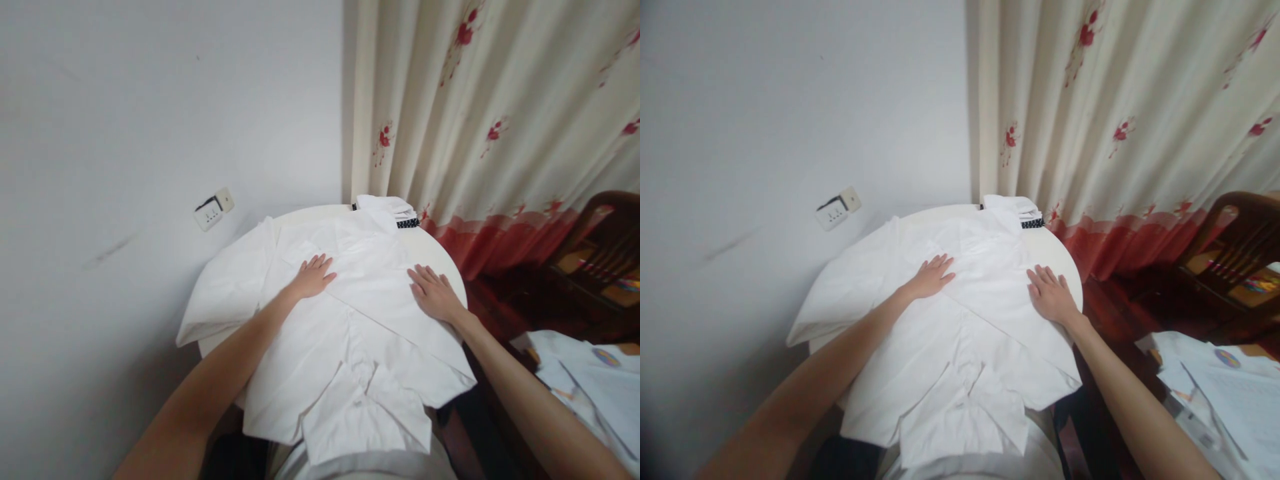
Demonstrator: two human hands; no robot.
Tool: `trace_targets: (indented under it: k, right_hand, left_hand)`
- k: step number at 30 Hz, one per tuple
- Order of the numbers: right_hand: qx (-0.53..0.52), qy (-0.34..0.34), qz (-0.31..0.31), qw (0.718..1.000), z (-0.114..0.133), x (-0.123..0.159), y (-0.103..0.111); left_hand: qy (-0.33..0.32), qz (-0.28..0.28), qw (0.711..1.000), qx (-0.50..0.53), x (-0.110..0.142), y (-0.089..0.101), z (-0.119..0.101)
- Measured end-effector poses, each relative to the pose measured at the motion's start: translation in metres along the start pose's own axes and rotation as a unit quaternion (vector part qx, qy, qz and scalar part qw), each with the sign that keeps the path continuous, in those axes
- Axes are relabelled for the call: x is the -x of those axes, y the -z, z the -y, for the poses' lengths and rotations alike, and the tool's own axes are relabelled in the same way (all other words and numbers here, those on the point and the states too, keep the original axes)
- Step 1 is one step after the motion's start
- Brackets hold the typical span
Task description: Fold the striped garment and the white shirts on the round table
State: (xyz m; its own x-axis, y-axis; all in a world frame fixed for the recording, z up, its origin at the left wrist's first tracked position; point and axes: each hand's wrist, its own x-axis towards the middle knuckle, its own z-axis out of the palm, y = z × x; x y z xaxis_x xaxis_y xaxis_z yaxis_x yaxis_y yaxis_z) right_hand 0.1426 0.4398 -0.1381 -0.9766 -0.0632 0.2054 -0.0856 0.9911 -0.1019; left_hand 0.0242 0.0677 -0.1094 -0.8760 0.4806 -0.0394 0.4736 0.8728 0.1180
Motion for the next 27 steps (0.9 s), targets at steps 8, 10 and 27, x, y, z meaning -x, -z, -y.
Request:
trace_targets:
  k: [8,10,27]
  right_hand:
    - [-0.049,-0.103,-0.067,0.991,-0.027,-0.008,0.001]
    - [-0.078,-0.135,-0.078,0.985,-0.03,-0.009,0.002]
    - [-0.099,0.11,-0.019,0.989,0.0,0.018,0.009]
  left_hand:
    - [-0.001,-0.007,1.0,-0.001,-0.002,-0.002,0.001]
    - [0.0,-0.007,1.0,-0.001,-0.003,-0.002,0.002]
    - [0.013,0.01,1.0,0.008,0.003,0.005,-0.007]
